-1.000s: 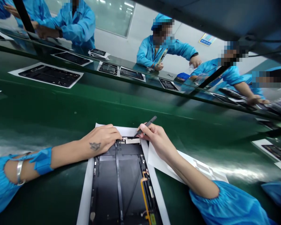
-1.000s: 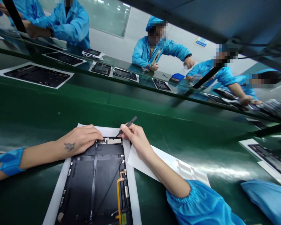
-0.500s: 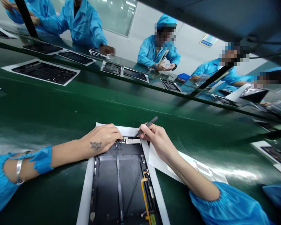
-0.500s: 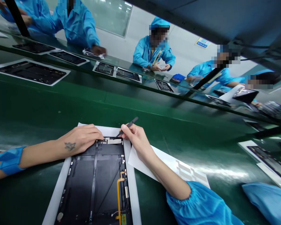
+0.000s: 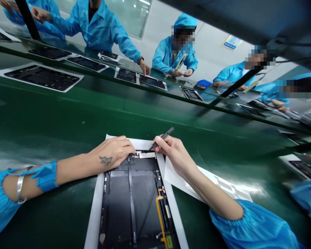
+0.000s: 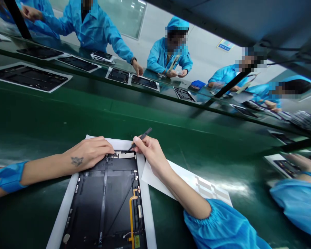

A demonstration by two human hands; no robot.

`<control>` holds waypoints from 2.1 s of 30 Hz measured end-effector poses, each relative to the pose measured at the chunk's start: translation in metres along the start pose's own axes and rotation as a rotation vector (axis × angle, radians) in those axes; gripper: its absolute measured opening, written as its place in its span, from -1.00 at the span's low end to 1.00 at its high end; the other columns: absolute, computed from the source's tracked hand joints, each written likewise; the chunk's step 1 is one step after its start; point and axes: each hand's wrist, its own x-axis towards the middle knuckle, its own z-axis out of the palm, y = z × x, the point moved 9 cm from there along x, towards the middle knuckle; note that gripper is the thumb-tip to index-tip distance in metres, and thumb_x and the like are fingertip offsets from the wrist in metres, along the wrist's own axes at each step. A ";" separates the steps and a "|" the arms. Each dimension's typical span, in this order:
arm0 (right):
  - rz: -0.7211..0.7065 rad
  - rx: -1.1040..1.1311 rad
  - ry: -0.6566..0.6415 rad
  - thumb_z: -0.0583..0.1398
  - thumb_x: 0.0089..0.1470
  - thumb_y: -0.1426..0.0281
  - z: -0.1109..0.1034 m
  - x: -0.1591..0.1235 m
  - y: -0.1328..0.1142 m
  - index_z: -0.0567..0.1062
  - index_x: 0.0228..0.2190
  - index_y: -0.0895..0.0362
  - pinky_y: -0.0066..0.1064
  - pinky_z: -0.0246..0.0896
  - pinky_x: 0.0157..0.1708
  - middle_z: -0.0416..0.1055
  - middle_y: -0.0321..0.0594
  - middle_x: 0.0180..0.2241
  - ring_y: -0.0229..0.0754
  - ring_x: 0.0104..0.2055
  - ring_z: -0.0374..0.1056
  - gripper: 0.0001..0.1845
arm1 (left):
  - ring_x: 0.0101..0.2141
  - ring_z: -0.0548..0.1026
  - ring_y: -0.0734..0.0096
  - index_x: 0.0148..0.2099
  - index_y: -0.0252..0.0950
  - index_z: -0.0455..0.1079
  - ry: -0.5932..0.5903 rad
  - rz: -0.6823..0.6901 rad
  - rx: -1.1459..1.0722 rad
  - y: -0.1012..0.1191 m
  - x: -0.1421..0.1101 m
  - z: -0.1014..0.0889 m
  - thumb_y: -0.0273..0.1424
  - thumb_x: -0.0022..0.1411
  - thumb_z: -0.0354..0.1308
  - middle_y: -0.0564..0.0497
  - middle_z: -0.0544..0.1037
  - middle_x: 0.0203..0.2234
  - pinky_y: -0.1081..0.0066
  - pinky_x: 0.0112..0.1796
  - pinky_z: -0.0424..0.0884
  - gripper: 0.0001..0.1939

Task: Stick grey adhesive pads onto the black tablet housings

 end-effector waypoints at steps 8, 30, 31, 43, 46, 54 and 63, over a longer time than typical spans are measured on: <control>-0.019 -0.049 -0.010 0.27 0.02 -0.05 0.002 0.000 -0.002 0.42 -0.57 0.14 -0.35 0.12 -0.34 0.37 -0.28 -0.55 -0.23 -0.45 0.25 -0.49 | -0.24 0.40 0.34 0.02 -0.27 0.45 -0.053 0.008 0.049 0.001 -0.001 0.005 -0.62 0.38 -0.09 -0.05 0.52 -0.18 0.42 -0.28 0.37 -0.65; -0.538 -0.389 -0.039 0.16 0.27 0.18 0.030 -0.030 -0.045 0.57 -0.39 0.08 -0.27 0.32 -0.21 0.55 -0.14 -0.34 -0.08 -0.26 0.45 -0.69 | -0.25 0.46 0.30 -0.06 -0.37 0.47 -0.001 0.100 0.078 0.005 -0.002 0.000 -0.61 0.39 -0.11 -0.09 0.55 -0.22 0.34 -0.23 0.45 -0.68; -0.574 -0.401 -0.057 0.16 0.27 0.19 0.032 -0.032 -0.047 0.58 -0.38 0.07 -0.25 0.32 -0.20 0.55 -0.15 -0.35 -0.07 -0.26 0.44 -0.70 | -0.26 0.45 0.31 -0.07 -0.37 0.47 0.000 0.099 0.088 0.005 -0.001 0.000 -0.61 0.39 -0.10 -0.09 0.55 -0.23 0.34 -0.24 0.45 -0.69; -0.594 -0.353 -0.088 0.19 0.24 0.29 0.034 -0.033 -0.048 0.58 -0.38 0.08 -0.28 0.26 -0.21 0.55 -0.17 -0.37 -0.09 -0.28 0.42 -0.79 | -0.23 0.47 0.31 -0.10 -0.35 0.45 -0.088 0.093 0.121 0.006 0.002 0.005 -0.65 0.34 -0.06 -0.09 0.55 -0.18 0.37 -0.20 0.43 -0.72; -0.446 -0.310 -0.111 0.19 0.22 0.20 0.026 -0.025 -0.040 0.57 -0.44 0.11 -0.30 0.26 -0.25 0.53 -0.17 -0.38 -0.09 -0.30 0.42 -0.70 | -0.20 0.48 0.29 -0.11 -0.37 0.44 -0.093 0.110 0.128 0.007 0.003 0.007 -0.65 0.33 -0.06 -0.10 0.55 -0.17 0.36 -0.16 0.44 -0.74; -0.130 -0.109 0.167 0.28 0.04 -0.01 -0.031 -0.015 -0.007 0.52 -0.47 0.14 -0.30 0.28 -0.25 0.46 -0.21 -0.46 -0.12 -0.36 0.39 -0.56 | -0.16 0.46 0.21 0.10 -0.32 0.38 -0.009 0.183 0.146 0.012 0.000 0.009 -0.63 0.33 -0.04 -0.11 0.54 -0.11 0.27 -0.15 0.41 -0.64; -0.082 -0.115 0.138 0.28 0.04 -0.03 -0.029 -0.015 0.005 0.54 -0.50 0.15 -0.32 0.26 -0.25 0.46 -0.22 -0.53 -0.14 -0.39 0.39 -0.53 | -0.17 0.43 0.23 0.14 -0.23 0.37 -0.052 0.157 0.185 0.009 0.000 0.014 -0.60 0.35 -0.03 -0.11 0.51 -0.13 0.29 -0.15 0.38 -0.62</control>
